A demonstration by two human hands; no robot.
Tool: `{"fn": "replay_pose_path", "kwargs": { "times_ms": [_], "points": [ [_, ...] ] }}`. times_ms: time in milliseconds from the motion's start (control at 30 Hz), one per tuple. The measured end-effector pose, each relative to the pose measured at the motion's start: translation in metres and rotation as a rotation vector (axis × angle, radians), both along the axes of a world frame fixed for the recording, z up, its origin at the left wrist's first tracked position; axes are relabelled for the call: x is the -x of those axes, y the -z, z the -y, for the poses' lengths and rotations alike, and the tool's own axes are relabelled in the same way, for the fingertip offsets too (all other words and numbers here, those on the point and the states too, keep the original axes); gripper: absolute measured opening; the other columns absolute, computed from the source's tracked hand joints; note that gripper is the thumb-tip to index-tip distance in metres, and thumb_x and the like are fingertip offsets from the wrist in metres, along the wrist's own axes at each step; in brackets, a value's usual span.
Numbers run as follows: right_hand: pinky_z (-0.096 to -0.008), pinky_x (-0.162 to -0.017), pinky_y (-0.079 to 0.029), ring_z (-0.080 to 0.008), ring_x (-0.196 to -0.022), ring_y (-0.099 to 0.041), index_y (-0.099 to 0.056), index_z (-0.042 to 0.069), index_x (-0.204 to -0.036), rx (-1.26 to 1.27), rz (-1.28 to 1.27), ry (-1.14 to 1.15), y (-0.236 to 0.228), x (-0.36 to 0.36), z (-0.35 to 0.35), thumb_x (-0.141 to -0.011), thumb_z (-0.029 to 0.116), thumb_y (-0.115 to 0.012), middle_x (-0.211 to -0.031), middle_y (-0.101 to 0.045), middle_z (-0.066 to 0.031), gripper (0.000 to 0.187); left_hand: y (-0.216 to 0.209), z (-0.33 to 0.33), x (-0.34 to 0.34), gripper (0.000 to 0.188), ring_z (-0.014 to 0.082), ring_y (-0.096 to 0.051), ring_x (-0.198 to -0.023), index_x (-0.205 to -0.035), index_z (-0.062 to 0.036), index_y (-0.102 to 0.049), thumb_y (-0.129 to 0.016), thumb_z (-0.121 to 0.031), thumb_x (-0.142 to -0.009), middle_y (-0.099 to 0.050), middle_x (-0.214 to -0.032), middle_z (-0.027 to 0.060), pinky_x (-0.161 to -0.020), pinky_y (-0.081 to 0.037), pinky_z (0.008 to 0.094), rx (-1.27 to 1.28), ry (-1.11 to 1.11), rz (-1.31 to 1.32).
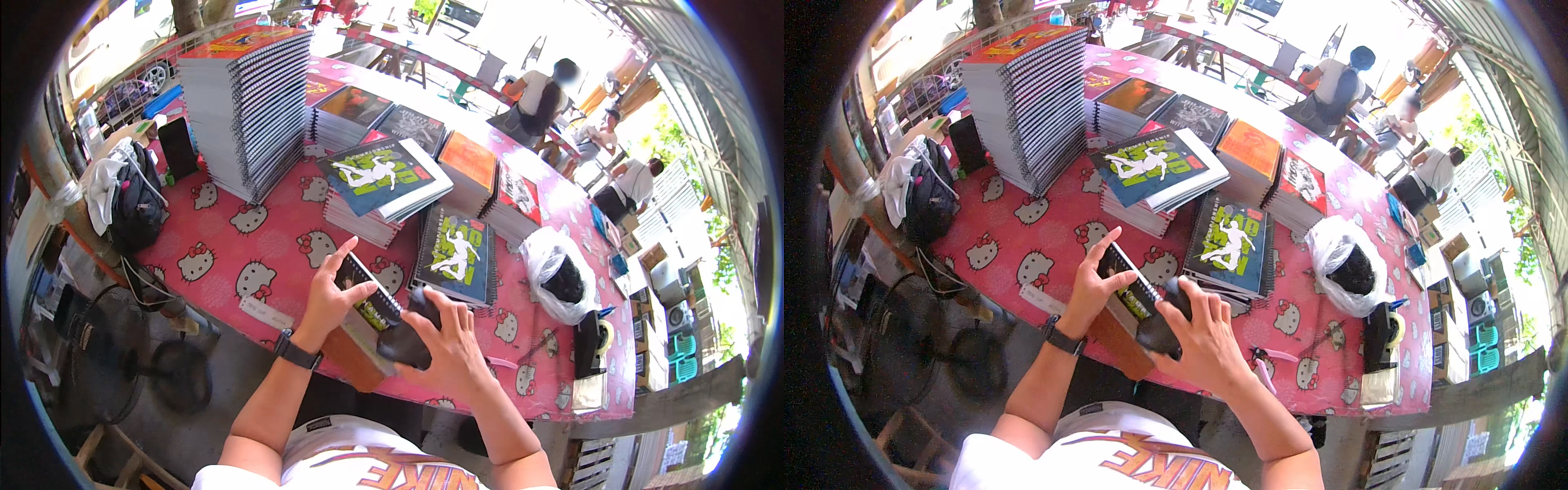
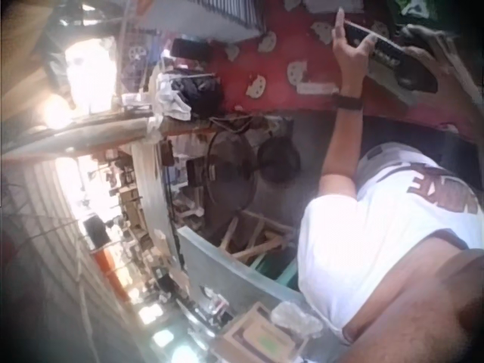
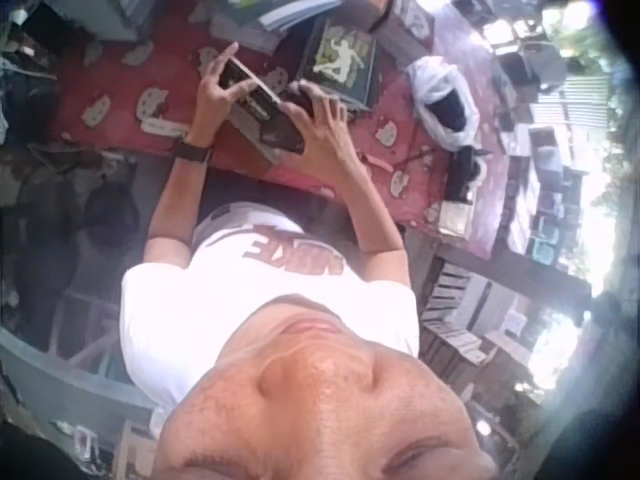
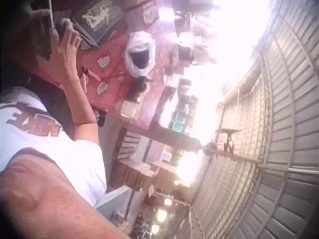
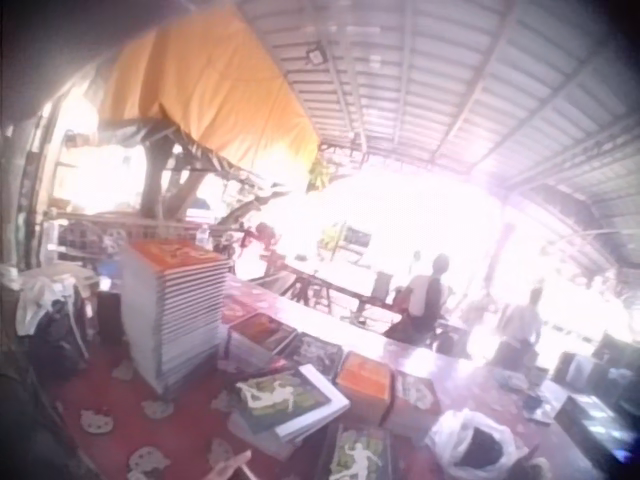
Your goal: The person binds notebooks by threading a plastic coil through the pre-punched holes of a cover and stacked pages, then uses scissors to trim and bend the ends of the coil.
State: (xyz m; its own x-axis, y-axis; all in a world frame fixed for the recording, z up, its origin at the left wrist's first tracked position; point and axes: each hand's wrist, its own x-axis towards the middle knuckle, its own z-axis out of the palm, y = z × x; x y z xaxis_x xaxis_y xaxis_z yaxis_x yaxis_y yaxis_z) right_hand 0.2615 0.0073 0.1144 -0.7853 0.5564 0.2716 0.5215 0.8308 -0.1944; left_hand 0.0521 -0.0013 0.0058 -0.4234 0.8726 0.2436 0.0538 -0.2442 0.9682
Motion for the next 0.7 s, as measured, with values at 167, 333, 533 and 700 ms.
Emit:
{"fn": "replay_pose_path", "kwargs": {
  "times_ms": [167, 333, 533, 700],
  "points": [
    [-0.0472, -0.094, -0.031, -0.0342, -0.114, -0.039, -0.045, 0.013, -0.122, -0.111, -0.210, 0.110, -0.011, -0.007, -0.027, -0.054, 0.031, -0.078, -0.125, -0.041, -0.0160, 0.078, 0.004, 0.003, 0.001, 0.074, 0.0140, -0.049, -0.087, -0.134, -0.0127, -0.045, -0.078, -0.020, -0.069, -0.050, -0.094, 0.0044, -0.081, -0.042, 0.0275, -0.007, -0.008, -0.019],
    [-0.0467, -0.092, -0.031, -0.0339, -0.113, -0.040, -0.044, 0.012, -0.123, 0.015, -0.045, -0.097, -0.005, -0.004, -0.002, -0.057, 0.031, -0.077, -0.127, -0.039, -0.0160, 0.076, 0.003, 0.000, 0.002, 0.075, 0.0139, -0.050, -0.086, -0.134, -0.0122, -0.044, -0.079, -0.024, -0.069, -0.051, -0.094, 0.0044, -0.080, -0.042, 0.0281, -0.067, -0.009, -0.070],
    [-0.0461, -0.090, -0.031, -0.0334, -0.111, -0.040, -0.043, 0.010, -0.122, 0.087, 0.015, -0.111, 0.009, -0.005, 0.006, -0.052, 0.027, -0.080, -0.128, -0.039, -0.0157, 0.080, 0.002, -0.002, 0.001, 0.073, 0.0137, -0.050, -0.087, -0.134, -0.0116, -0.044, -0.078, -0.024, -0.070, -0.051, -0.094, 0.0043, -0.081, -0.042, 0.0282, -0.019, 0.048, 0.005],
    [-0.0448, -0.091, -0.030, -0.0316, -0.112, -0.041, -0.041, 0.010, -0.126, -0.004, 0.023, -0.001, 0.002, -0.003, -0.006, -0.055, 0.035, -0.078, -0.128, -0.041, -0.0144, 0.084, 0.004, 0.004, 0.003, 0.074, 0.0149, -0.049, -0.087, -0.134, -0.0116, -0.044, -0.079, -0.023, -0.069, -0.051, -0.095, 0.0056, -0.082, -0.042, 0.0283, -0.006, 0.037, 0.021]
  ]
}}
